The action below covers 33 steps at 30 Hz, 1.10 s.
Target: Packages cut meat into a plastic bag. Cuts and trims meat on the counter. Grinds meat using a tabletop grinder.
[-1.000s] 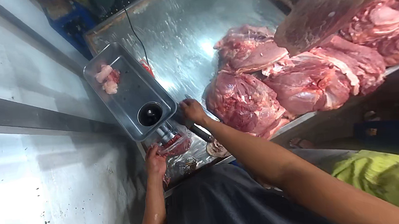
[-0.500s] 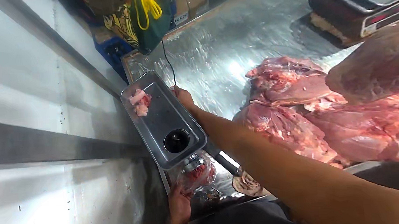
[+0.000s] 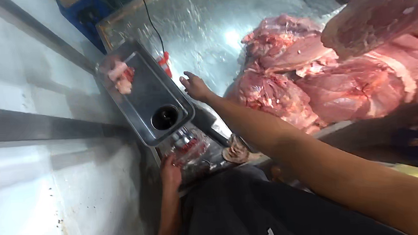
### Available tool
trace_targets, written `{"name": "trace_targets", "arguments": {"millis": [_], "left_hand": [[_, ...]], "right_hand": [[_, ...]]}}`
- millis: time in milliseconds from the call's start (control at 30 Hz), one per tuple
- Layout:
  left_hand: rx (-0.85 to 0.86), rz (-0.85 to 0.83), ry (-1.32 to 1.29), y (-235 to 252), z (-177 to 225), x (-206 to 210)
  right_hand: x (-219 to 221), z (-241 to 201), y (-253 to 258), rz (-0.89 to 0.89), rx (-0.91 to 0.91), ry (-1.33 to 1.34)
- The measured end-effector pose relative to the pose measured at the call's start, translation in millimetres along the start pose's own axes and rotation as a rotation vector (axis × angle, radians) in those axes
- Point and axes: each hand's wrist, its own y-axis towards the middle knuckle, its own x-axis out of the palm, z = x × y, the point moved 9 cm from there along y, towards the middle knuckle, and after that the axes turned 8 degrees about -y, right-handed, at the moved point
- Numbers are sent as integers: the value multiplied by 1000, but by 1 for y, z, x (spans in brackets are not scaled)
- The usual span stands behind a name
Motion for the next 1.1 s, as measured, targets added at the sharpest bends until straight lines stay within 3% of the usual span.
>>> {"name": "trace_targets", "arguments": {"millis": [167, 300, 467, 600, 800, 1000, 1100], "left_hand": [[-14, 70, -145, 6, -13, -14], [-42, -6, -145, -4, -23, 3], [7, 58, 39, -18, -27, 21], [44, 109, 39, -30, -33, 19], [25, 81, -162, -37, -44, 27], [13, 129, -272, -32, -53, 46], [46, 146, -457, -36, -55, 61]], "right_hand": [[37, 70, -161, -138, 147, -3], [76, 106, -222, -328, 352, 191], [93, 97, -235, -428, 340, 267], [90, 100, -239, -491, 323, 264], [79, 112, -249, -529, 374, 418], [65, 113, -245, -581, 356, 349], [59, 123, -238, -573, 373, 311]]}}
